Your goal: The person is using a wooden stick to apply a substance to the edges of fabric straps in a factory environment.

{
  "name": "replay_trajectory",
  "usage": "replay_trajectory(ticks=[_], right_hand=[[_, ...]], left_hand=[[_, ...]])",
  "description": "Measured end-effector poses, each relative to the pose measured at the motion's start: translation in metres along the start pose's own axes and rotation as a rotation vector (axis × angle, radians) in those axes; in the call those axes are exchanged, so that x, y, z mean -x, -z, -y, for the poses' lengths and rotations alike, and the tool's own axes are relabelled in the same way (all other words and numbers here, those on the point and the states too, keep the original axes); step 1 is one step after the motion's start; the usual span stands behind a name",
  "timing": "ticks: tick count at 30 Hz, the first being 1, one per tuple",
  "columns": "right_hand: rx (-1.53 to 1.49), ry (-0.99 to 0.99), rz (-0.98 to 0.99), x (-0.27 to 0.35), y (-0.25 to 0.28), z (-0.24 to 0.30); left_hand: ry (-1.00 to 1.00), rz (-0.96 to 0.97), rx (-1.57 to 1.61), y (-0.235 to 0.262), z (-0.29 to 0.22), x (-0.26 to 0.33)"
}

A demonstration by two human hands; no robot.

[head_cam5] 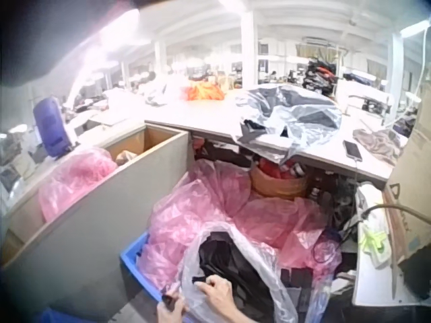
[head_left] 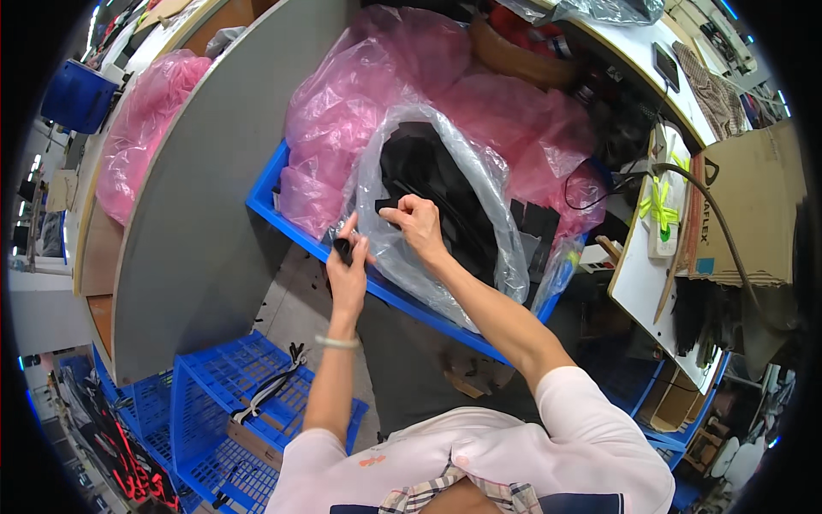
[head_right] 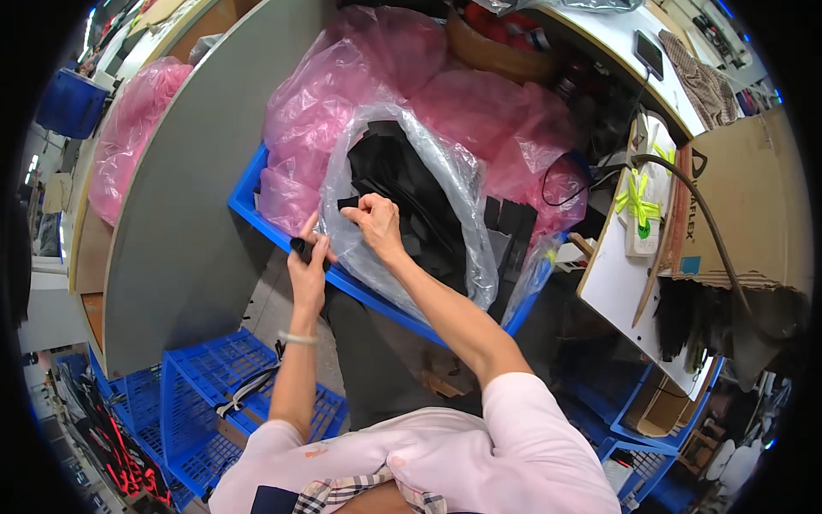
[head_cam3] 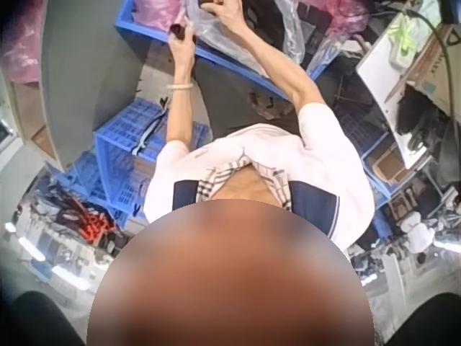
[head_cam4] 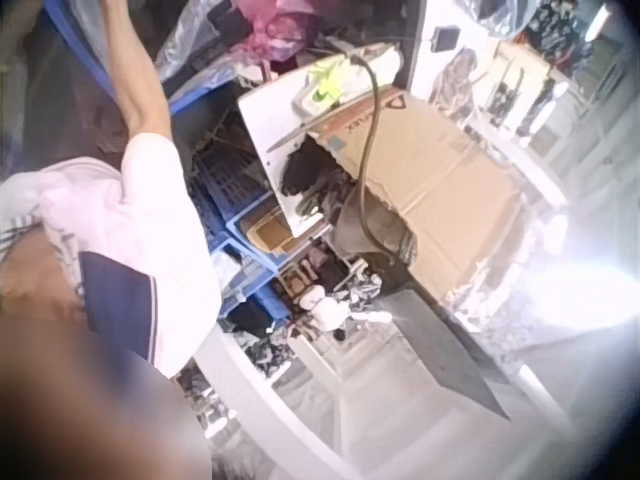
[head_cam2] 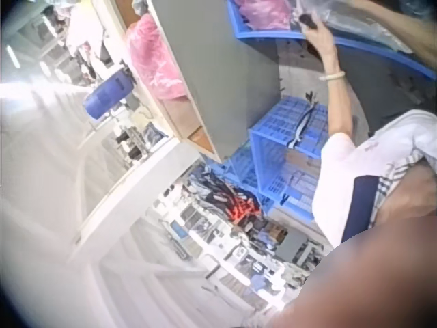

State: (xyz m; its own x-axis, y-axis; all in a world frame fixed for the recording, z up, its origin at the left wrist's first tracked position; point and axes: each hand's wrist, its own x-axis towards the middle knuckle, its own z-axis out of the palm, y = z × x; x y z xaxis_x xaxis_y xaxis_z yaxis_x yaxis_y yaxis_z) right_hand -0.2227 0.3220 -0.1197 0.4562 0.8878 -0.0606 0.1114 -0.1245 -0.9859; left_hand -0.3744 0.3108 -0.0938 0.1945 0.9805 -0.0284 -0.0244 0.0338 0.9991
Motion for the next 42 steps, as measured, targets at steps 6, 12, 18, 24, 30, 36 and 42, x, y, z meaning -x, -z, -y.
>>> replay_trajectory(ticks=[6,12,18,24,30,36,42], right_hand=[[-0.51,-0.175,0.319,0.042,0.076,0.11],[-0.542,-0.097,0.497,0.058,0.127,0.12],[-0.54,0.073,0.449,0.079,0.151,0.138],[-0.641,0.123,0.271,0.102,0.164,0.15],[-0.572,0.195,0.14,0.112,0.173,0.155],[0.095,0.484,-0.766,0.116,0.18,0.159],[0.13,0.57,-1.046,0.176,0.272,0.203]], left_hand=[[0.096,0.367,0.316,-0.039,-0.04,-0.01],[0.255,0.419,0.563,-0.067,-0.083,0.003],[0.207,0.512,0.569,-0.087,-0.113,0.022],[0.168,0.514,0.57,-0.106,-0.146,0.042],[0.056,0.502,0.388,-0.125,-0.157,0.063],[-0.562,0.224,-0.175,-0.15,-0.126,0.076],[-0.588,0.016,-0.55,-0.117,-0.046,0.039]])
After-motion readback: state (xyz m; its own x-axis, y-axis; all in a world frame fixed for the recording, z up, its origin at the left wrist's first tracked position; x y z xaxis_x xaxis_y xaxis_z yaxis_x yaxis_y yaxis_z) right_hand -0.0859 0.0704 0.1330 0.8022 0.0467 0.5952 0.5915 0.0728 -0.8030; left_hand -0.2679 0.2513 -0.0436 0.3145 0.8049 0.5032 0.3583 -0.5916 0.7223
